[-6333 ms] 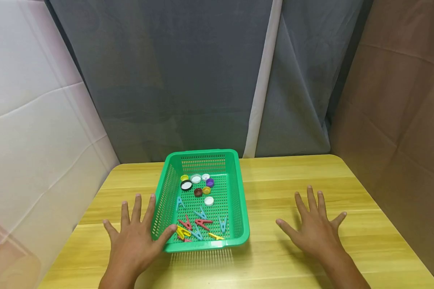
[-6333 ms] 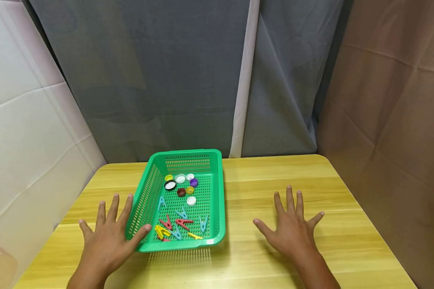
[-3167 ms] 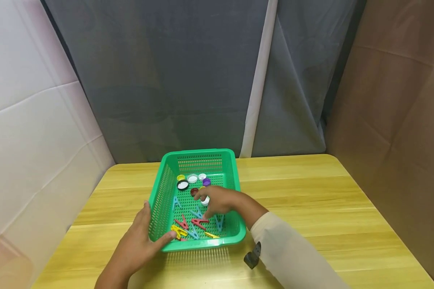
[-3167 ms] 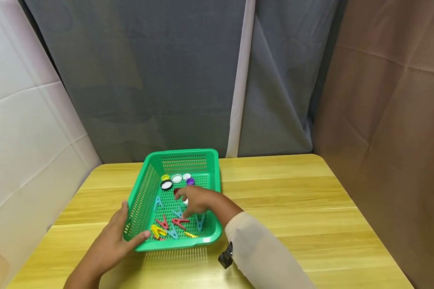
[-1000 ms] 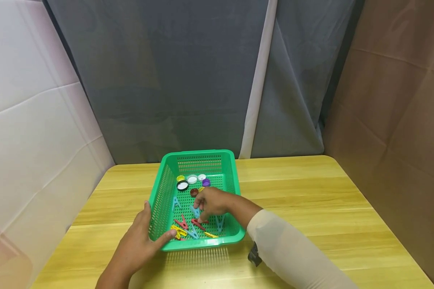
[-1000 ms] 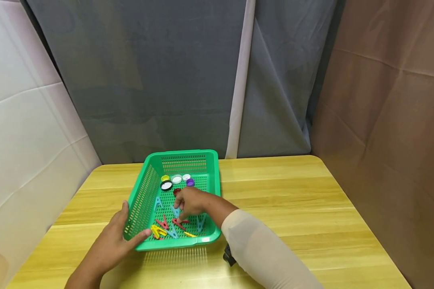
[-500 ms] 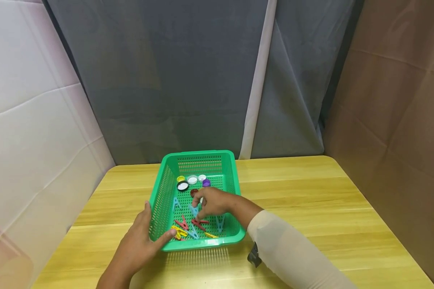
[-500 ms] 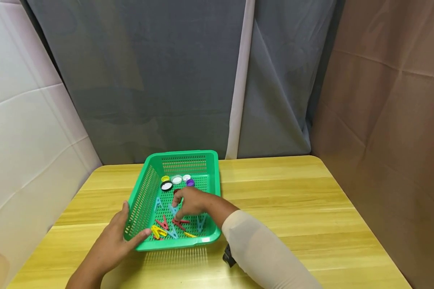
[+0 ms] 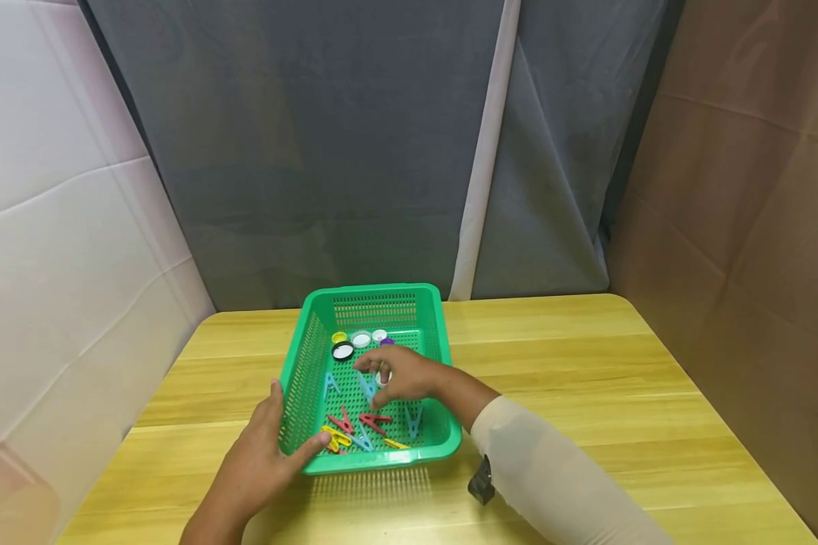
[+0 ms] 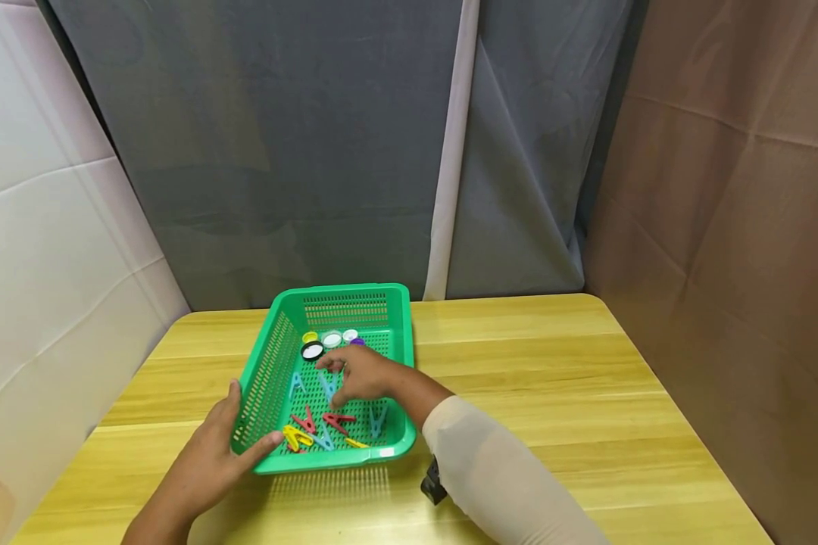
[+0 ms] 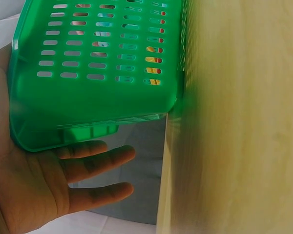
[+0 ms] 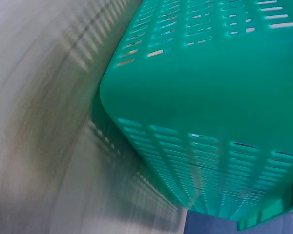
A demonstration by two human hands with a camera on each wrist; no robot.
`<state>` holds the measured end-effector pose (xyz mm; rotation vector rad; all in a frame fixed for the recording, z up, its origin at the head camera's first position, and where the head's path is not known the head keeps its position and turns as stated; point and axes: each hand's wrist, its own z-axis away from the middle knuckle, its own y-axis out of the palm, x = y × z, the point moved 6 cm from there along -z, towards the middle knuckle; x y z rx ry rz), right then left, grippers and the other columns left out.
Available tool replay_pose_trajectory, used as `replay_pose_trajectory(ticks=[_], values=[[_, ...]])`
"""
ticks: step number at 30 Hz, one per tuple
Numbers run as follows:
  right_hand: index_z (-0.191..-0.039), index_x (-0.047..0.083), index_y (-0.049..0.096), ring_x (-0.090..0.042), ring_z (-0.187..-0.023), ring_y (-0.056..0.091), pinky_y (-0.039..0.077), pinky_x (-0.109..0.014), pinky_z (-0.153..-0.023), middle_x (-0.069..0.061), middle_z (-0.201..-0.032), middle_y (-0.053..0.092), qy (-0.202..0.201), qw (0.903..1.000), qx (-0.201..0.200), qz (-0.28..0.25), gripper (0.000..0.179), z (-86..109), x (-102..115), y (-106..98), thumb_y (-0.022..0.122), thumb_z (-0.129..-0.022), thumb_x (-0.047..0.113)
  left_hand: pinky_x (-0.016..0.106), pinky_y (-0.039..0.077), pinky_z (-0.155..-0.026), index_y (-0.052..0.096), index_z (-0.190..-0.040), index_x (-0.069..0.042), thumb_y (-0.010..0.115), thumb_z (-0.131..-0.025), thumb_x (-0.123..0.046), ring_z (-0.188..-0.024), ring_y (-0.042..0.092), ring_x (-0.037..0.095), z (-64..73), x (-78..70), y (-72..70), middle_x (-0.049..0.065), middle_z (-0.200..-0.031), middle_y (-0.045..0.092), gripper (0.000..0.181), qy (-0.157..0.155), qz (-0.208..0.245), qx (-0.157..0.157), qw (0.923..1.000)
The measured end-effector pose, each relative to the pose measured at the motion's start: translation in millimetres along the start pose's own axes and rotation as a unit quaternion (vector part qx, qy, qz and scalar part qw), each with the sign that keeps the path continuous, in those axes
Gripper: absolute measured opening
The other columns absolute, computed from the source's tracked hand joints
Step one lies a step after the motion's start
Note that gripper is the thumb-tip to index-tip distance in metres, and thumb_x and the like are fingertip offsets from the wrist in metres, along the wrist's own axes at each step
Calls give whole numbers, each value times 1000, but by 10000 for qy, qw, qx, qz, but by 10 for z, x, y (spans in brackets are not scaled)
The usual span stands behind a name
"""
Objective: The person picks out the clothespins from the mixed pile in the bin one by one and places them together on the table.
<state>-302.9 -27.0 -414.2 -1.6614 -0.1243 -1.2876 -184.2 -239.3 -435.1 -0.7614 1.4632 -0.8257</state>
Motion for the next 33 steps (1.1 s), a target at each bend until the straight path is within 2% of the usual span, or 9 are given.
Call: replay_pose_trajectory(ticks=[4, 13, 21, 24, 28, 31, 33], values=[[-145, 7, 68, -39, -121, 60, 53, -32, -88, -16, -139, 65, -42, 10000, -5, 30, 62, 17, 17, -9, 89, -87, 8, 78, 44, -113, -3, -170, 10, 67, -100, -70, -155, 37, 62, 0, 0, -2, 38, -174, 23, 127, 7, -1, 4, 10000], [-142, 10, 70, -42, -127, 56, 52, -36, -94, -13, -139, 66, -70, 9997, -182, -175, 57, 65, 6, -76, 90, -89, 19, 78, 43, -114, -3, -171, 10, 66, -101, -69, -155, 37, 63, 1, 1, 0, 38, -175, 22, 126, -49, 26, 49, 10000], [-145, 14, 70, -39, -128, 52, 54, -34, -88, -10, -135, 58, -195, 9988, -372, -242, 56, 194, 29, -230, 87, -93, 24, 79, 42, -114, -5, -170, 9, 67, -101, -67, -156, 35, 63, -7, -2, 1, 37, -175, 21, 126, -92, 21, 76, 9999], [-147, 12, 67, -35, -133, 51, 55, -43, -98, -11, -143, 56, -348, 9979, -472, -261, 56, 270, 35, -305, 85, -95, 23, 79, 42, -114, -4, -170, 10, 67, -101, -67, -156, 35, 63, -2, -7, -1, 38, -174, 22, 126, -72, 16, 38, 10000], [-148, 12, 64, -32, -146, 50, 47, -61, -115, -8, -155, 51, -490, 9964, -646, -251, 57, 392, 31, -411, 83, -96, 21, 78, 42, -115, -4, -171, 9, 68, -101, -67, -156, 35, 62, 4, -10, -1, 38, -174, 22, 126, -47, 43, 0, 10000], [-149, 11, 63, -33, -149, 47, 41, -69, -122, -9, -157, 50, -541, 9942, -873, -329, 59, 488, 20, -500, 84, -95, 18, 79, 42, -115, -6, -171, 8, 68, -101, -67, -156, 34, 63, -3, -9, 2, 38, -175, 21, 126, -42, 53, 4, 10000], [-151, 10, 62, -35, -149, 47, 40, -69, -124, -12, -155, 50, -572, 9926, -1015, -332, 60, 549, 13, -552, 84, -95, 17, 79, 42, -115, -6, -171, 7, 69, -101, -66, -156, 34, 63, -3, -10, 2, 38, -175, 21, 126, -47, 61, 3, 10000]])
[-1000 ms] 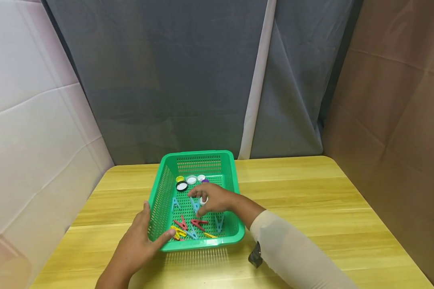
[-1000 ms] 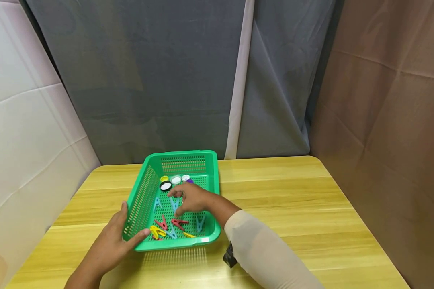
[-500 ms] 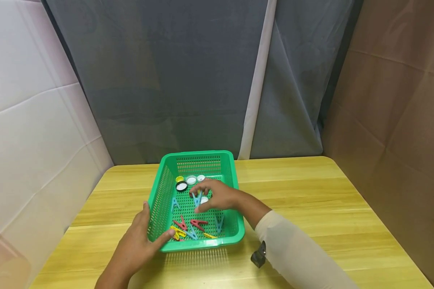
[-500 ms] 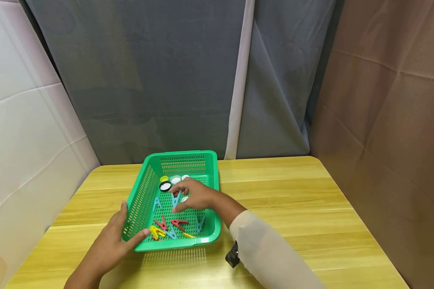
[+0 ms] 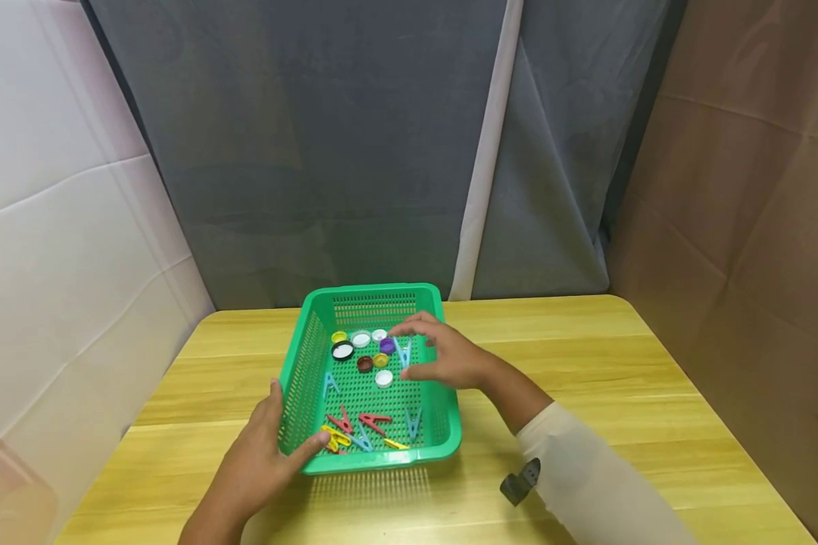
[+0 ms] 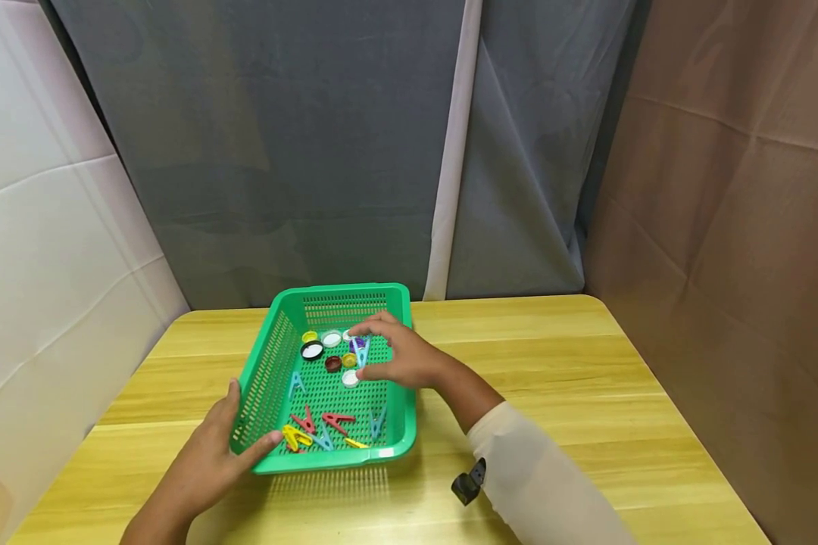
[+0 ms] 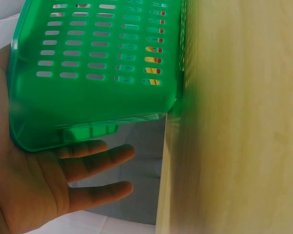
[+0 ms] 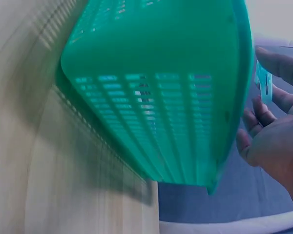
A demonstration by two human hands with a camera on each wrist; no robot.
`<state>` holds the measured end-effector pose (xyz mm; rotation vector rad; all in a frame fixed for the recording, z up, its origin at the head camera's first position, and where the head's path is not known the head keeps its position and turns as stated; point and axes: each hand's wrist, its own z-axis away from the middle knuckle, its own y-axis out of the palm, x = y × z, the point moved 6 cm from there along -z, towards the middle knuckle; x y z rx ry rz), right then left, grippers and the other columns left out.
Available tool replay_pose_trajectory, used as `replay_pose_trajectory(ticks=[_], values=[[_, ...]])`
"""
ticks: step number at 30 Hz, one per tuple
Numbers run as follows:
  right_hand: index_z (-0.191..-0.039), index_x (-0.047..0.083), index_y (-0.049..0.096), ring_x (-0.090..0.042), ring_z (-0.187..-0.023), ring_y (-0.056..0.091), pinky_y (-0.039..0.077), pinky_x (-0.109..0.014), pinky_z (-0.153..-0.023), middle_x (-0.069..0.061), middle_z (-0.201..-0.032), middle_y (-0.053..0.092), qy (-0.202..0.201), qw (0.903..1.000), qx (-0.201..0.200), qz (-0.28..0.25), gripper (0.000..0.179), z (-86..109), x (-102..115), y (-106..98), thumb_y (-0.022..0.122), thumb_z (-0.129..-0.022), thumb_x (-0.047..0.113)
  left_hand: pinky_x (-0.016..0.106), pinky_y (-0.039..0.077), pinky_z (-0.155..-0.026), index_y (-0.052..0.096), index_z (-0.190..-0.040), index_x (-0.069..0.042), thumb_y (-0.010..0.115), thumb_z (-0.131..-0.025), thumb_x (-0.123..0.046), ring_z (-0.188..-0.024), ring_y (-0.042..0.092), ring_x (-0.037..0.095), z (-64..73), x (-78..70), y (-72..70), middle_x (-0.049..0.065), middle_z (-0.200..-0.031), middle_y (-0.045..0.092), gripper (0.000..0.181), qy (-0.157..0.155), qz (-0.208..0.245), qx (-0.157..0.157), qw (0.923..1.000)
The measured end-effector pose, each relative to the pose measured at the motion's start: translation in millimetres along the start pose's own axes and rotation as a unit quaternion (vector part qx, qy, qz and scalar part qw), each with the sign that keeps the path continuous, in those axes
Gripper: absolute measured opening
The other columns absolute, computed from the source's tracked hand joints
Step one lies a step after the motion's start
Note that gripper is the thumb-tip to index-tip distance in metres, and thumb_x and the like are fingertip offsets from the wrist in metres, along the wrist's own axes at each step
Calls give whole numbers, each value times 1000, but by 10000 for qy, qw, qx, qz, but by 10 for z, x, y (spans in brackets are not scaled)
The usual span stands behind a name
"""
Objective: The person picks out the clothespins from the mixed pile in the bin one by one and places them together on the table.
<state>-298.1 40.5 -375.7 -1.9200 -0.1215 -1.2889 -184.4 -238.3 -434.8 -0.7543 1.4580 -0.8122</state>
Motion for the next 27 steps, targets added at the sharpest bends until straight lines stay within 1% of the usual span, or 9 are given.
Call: replay_pose_trajectory(ticks=[4, 7, 14, 19, 23, 27], values=[[-154, 8, 59, -41, -146, 47, 41, -67, -124, -18, -149, 50, 7, 9999, -128, 62, 62, 88, -16, -91, 82, -97, 18, 79, 42, -114, -6, -171, 8, 69, -101, -65, -156, 34, 63, 2, 6, -3, 38, -175, 21, 125, 7, -5, -14, 10000], [-156, 9, 58, -41, -144, 46, 42, -67, -123, -18, -146, 50, 112, 9997, -158, 163, 62, 145, -46, -144, 80, -99, 19, 79, 42, -114, -4, -171, 9, 69, -101, -65, -156, 35, 63, -2, 11, -2, 39, -174, 22, 125, 19, -4, -32, 10000], [-156, 14, 57, -41, -153, 39, 38, -74, -123, -17, -156, 49, 361, 9983, -312, 345, 61, 271, -173, -312, 80, -100, 16, 78, 44, -114, -5, -171, 8, 69, -100, -67, -154, 39, 62, -3, 15, 11, 38, -173, 25, 127, 8, 20, -27, 10000], [-157, 13, 56, -44, -155, 39, 32, -77, -125, -17, -156, 49, 395, 9964, -619, 413, 62, 363, -302, -469, 79, -100, 13, 77, 44, -114, -3, -171, 8, 68, -100, -68, -153, 41, 61, 0, 8, 8, 37, -173, 26, 127, 11, 44, -66, 10000], [-159, 11, 55, -46, -155, 39, 29, -80, -125, -18, -158, 48, 462, 9947, -851, 352, 63, 435, -408, -566, 77, -100, 8, 77, 44, -114, -4, -171, 7, 69, -100, -68, -153, 41, 61, 4, 5, 3, 37, -173, 26, 127, -7, 71, -63, 10000], [-161, 10, 52, -49, -154, 37, 28, -81, -125, -19, -160, 46, 657, 9928, -974, 222, 62, 480, -549, -582, 74, -103, 7, 77, 44, -115, -6, -171, 7, 68, -100, -68, -154, 40, 61, -3, 6, 6, 37, -174, 25, 127, -34, 56, 17, 10000]])
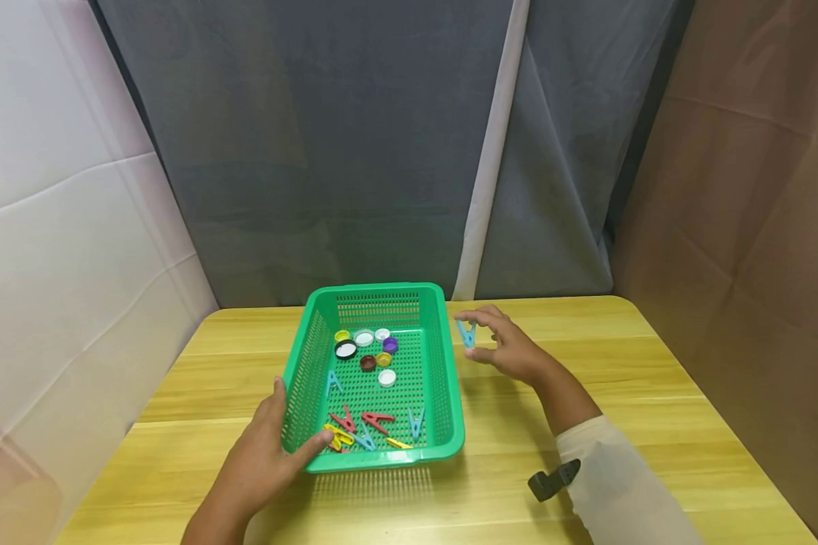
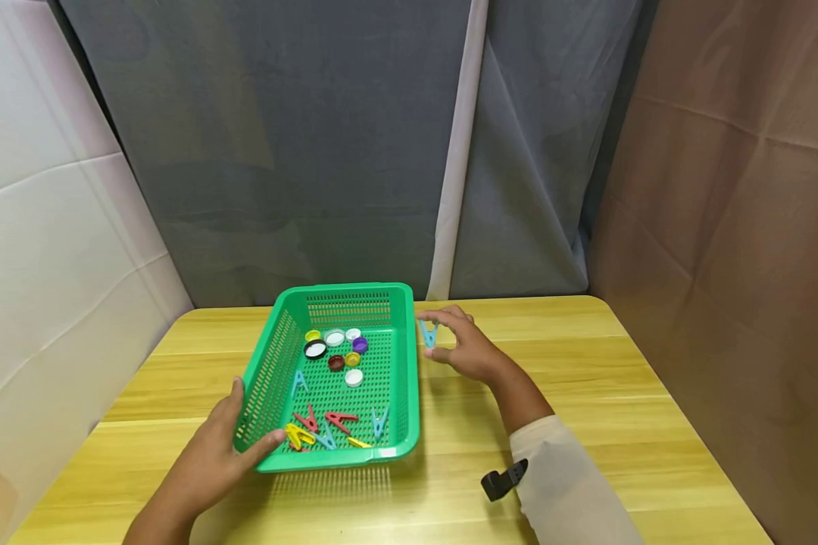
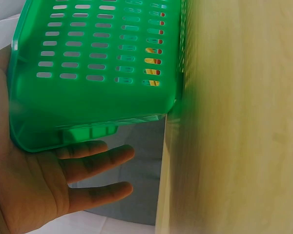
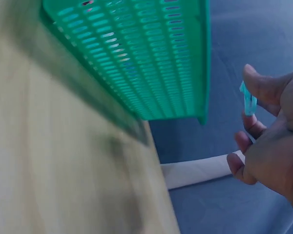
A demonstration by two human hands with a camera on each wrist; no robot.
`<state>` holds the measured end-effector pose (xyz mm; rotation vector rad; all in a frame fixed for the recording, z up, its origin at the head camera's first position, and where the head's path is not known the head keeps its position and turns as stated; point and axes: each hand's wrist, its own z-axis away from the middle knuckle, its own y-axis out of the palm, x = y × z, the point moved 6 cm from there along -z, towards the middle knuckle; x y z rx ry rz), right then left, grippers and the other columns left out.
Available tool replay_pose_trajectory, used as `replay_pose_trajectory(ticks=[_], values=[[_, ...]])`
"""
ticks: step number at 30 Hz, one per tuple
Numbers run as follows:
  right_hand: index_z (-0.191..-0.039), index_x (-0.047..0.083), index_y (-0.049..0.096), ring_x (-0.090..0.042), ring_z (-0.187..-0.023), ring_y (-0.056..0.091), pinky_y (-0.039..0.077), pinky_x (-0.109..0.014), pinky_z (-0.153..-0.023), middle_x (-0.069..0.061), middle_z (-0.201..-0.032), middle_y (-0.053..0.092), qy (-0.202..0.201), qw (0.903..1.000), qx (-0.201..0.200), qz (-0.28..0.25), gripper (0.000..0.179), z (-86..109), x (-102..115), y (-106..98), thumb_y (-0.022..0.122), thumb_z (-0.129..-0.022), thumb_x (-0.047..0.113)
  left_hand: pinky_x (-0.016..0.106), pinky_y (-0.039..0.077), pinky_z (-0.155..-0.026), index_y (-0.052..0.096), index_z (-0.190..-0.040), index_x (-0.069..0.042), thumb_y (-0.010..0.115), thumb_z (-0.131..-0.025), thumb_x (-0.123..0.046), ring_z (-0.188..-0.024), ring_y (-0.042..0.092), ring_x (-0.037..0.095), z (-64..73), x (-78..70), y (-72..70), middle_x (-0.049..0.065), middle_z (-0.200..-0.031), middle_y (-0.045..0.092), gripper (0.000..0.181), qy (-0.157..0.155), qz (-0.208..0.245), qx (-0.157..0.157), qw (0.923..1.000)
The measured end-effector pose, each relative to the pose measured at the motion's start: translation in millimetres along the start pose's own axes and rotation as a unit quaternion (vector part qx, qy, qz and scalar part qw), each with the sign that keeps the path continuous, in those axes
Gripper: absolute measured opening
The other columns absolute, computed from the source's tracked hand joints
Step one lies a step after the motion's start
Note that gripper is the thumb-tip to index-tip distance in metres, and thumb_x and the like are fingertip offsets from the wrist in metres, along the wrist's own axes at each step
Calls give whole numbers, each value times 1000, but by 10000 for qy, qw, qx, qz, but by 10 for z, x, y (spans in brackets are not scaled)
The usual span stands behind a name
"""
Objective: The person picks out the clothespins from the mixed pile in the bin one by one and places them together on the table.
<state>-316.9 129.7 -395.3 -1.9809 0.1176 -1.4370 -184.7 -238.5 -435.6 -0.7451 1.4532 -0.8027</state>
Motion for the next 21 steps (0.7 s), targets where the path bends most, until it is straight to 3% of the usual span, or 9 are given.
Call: replay_pose_trajectory(ticks=[8, 14, 21], values=[[-163, 11, 50, -52, -151, 32, 34, -78, -122, -23, -163, 40, 684, 9968, -333, 241, 61, 31, -281, 57, 70, -106, 6, 77, 44, -114, -4, -171, 8, 68, -100, -68, -154, 40, 62, 9, -8, -3, 37, -174, 25, 126, 11, -20, -27, 10000], [-161, 12, 53, -46, -144, 31, 38, -75, -117, -23, -160, 43, 904, 9937, -404, 531, 58, 29, -423, 108, 70, -105, 6, 78, 43, -115, -5, -172, 6, 66, -101, -70, -155, 37, 62, 10, -12, -6, 37, -175, 22, 126, 4, -26, -15, 10000], [-160, 13, 53, -43, -143, 30, 41, -73, -118, -21, -162, 43, 1024, 9927, -222, 593, 57, 60, -608, 221, 70, -106, 7, 79, 42, -114, -1, -172, 7, 65, -101, -70, -155, 36, 63, 18, -4, -5, 37, -175, 22, 124, 0, -55, -48, 10000]])
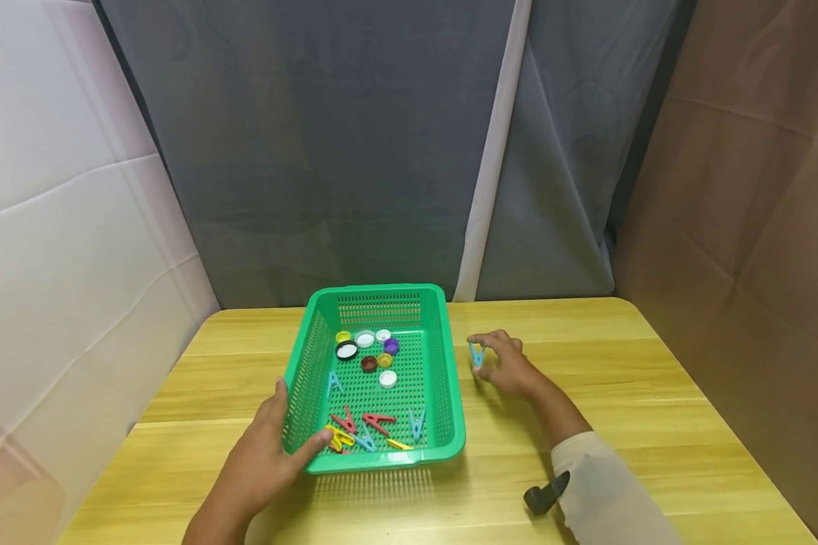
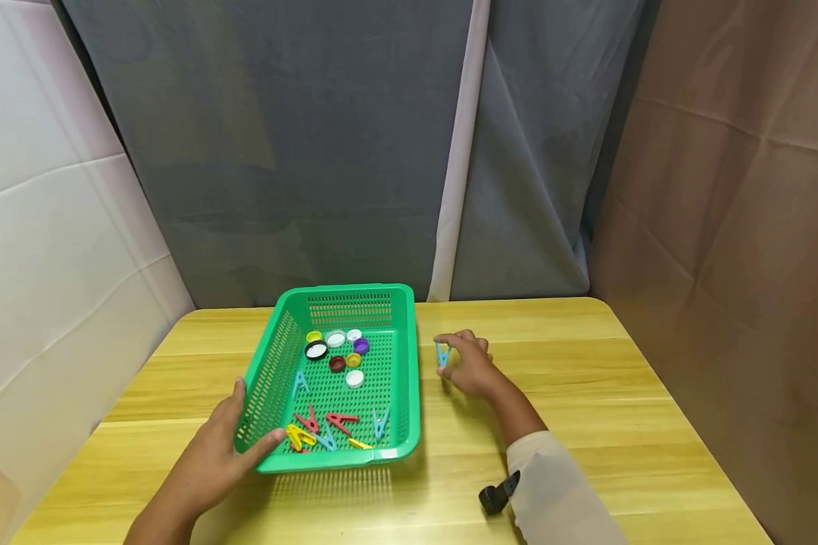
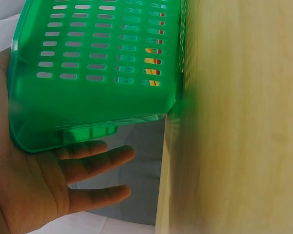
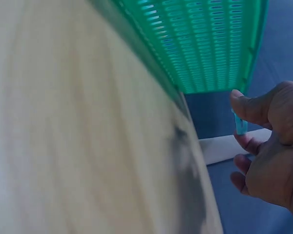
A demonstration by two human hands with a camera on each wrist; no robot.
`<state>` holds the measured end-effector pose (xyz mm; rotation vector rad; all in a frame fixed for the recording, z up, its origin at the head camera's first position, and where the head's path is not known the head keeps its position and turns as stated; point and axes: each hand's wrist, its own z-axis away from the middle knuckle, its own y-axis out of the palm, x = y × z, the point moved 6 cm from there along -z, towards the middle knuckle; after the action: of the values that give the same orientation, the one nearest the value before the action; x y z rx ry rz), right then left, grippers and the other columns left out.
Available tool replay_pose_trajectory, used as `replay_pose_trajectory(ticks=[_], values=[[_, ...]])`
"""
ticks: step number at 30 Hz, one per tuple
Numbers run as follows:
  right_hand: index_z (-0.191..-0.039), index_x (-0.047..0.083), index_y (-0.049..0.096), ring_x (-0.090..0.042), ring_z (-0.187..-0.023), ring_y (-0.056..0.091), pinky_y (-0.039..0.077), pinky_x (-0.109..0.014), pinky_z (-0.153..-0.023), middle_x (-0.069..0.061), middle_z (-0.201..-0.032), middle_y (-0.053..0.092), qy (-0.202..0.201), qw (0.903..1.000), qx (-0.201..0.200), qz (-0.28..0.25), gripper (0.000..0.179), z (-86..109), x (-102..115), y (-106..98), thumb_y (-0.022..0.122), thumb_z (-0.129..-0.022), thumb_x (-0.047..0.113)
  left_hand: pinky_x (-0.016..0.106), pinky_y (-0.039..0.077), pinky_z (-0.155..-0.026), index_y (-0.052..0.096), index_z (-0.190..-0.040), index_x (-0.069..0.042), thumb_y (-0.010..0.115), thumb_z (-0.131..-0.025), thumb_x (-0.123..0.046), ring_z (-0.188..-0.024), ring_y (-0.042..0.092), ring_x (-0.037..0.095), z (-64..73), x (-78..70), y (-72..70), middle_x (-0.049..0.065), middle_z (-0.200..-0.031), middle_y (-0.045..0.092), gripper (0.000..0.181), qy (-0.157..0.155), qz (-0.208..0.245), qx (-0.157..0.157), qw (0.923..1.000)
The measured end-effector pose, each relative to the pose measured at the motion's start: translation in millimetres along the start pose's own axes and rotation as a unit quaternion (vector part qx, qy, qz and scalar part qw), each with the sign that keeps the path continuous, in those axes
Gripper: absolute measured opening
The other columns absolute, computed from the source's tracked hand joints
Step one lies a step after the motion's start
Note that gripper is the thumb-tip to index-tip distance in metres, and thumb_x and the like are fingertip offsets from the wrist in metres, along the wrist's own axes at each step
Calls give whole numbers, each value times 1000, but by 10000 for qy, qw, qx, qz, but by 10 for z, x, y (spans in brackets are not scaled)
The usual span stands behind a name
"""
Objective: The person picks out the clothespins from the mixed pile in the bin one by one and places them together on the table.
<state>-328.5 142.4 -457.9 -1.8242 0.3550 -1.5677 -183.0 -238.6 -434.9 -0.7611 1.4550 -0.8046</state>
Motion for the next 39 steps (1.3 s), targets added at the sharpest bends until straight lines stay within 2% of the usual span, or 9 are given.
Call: replay_pose_trajectory(ticks=[6, 12, 17, 26, 39], values=[[-158, 13, 56, -42, -139, 33, 41, -71, -117, -20, -157, 46, -86, 9998, 189, 65, 56, 1, -104, 123, 70, -105, 6, 79, 42, -115, 0, -172, 8, 64, -101, -70, -155, 37, 63, 12, -6, 1, 37, -174, 24, 123, 2, -28, -11, 10000], [-158, 16, 56, -44, -149, 34, 37, -74, -121, -17, -161, 46, 19, 9994, 351, 47, 55, 12, -203, 223, 71, -106, 11, 79, 43, -113, 2, -171, 9, 65, -102, -68, -153, 39, 64, 6, -7, -3, 38, -173, 26, 122, 66, -65, -55, 9999], [-158, 17, 56, -46, -154, 32, 36, -77, -122, -16, -163, 45, -17, 9995, 320, 57, 55, 11, -219, 263, 73, -105, 13, 79, 43, -113, 0, -171, 8, 64, -102, -69, -153, 38, 64, 7, -1, -6, 39, -173, 24, 122, 14, -86, -1, 10000], [-154, 15, 60, -41, -147, 37, 39, -72, -121, -15, -152, 49, -49, 9996, 247, 156, 55, 19, -207, 283, 76, -102, 11, 79, 43, -113, 1, -171, 9, 65, -103, -66, -153, 38, 64, -11, 4, -11, 39, -173, 25, 121, 88, -125, -46, 9999], [-153, 17, 63, -41, -144, 36, 27, -76, -119, -15, -150, 50, 1, 9996, 208, 198, 55, 17, -277, 313, 79, -101, 12, 79, 43, -113, 1, -171, 9, 66, -102, -66, -153, 38, 64, -19, 3, 3, 39, -173, 25, 121, 44, -101, -14, 9999]])
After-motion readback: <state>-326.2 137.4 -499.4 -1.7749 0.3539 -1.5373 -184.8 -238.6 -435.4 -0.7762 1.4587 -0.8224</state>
